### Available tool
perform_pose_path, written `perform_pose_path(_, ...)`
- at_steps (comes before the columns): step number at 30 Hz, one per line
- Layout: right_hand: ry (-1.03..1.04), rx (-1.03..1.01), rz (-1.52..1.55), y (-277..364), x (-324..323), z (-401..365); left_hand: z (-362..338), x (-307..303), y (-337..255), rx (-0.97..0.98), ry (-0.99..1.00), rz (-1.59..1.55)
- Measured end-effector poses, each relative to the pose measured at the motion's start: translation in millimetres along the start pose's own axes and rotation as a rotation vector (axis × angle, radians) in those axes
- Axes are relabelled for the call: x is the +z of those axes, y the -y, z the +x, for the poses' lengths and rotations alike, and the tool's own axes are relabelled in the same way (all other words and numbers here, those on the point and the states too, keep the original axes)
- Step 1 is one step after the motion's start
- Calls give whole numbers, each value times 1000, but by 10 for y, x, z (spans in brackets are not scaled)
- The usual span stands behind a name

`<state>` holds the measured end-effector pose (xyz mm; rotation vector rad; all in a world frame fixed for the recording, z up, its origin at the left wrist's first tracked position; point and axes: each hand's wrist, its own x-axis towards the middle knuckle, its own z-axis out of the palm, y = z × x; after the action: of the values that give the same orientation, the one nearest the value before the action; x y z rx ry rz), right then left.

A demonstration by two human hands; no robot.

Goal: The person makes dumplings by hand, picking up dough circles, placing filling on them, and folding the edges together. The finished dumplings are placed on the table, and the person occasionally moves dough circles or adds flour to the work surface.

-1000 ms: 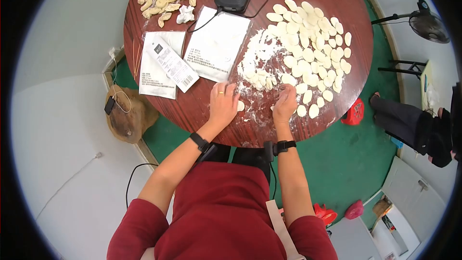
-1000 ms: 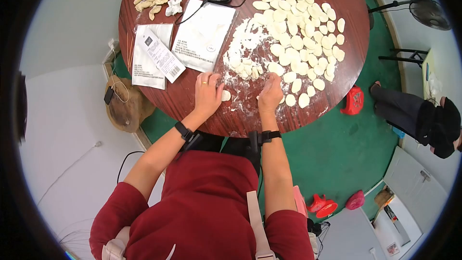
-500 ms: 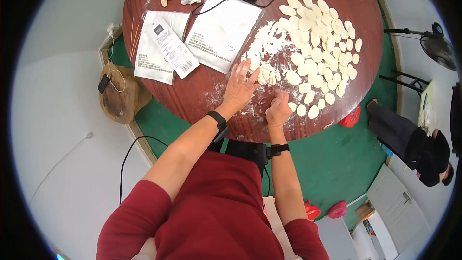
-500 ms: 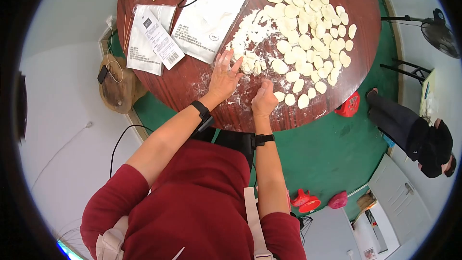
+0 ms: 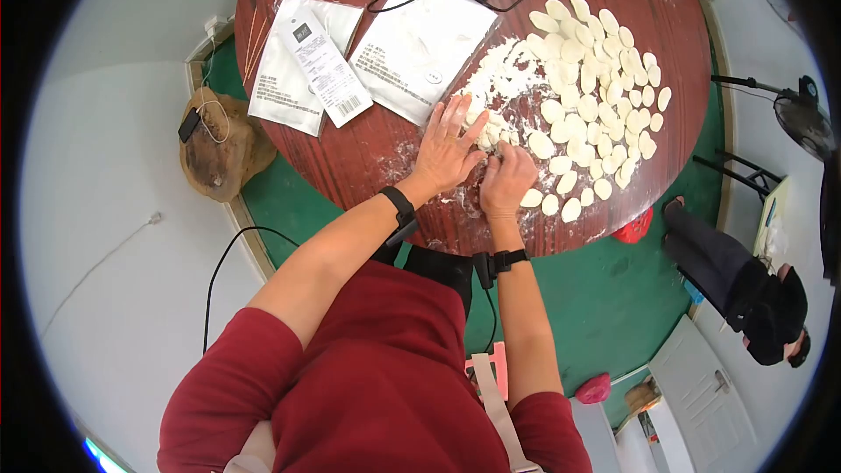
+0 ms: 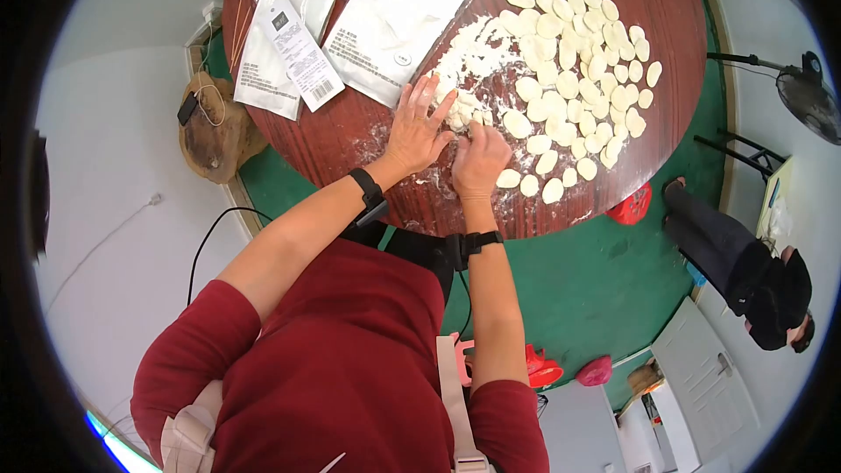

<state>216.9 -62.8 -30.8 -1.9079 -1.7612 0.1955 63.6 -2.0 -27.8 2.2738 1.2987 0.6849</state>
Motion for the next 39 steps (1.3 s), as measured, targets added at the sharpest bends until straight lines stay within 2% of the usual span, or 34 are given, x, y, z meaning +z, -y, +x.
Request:
perform_pose_path(1, 1, 3, -1, 5, 31, -43, -1, 32, 18, 0, 2, -2)
perform_pose_path(3, 47, -125, -100, -10, 68, -91, 53, 85, 49, 13, 11, 35)
perform_pose_path(9, 93, -75, -226, -28, 104, -113, 75, 143, 28, 0, 41, 92)
perform_pose_path(17, 92, 4, -167, -63, 134, -58, 91, 173, 37, -27, 104, 87)
perform_pose_path(25, 84, 78, -175, -28, 112, 3, 121, 157, 50, -17, 68, 36)
perform_pose_path(31, 22, 113, -136, -26, 57, 27, 145, 111, 58, 34, -44, -11)
perform_pose_path(33, -78, 227, -28, -51, 68, 33, 174, 56, 87, 5, -117, -215)
perform_pose_path(34, -181, 206, -13, -63, 74, 32, 194, 36, 74, -10, -175, -247)
perform_pose_path(35, -197, 225, -46, -77, 65, 26, 202, -7, 77, -7, -187, -235)
perform_pose_path(37, -262, 334, 157, -105, 0, 97, 174, -187, 44, -68, -126, -312)
perform_pose_path(38, -361, 268, 70, -120, -17, 169, 204, -237, -10, -28, -193, -243)
perform_pose_path(39, -360, 262, 76, -127, -69, 193, 202, -280, -13, -31, -199, -237)
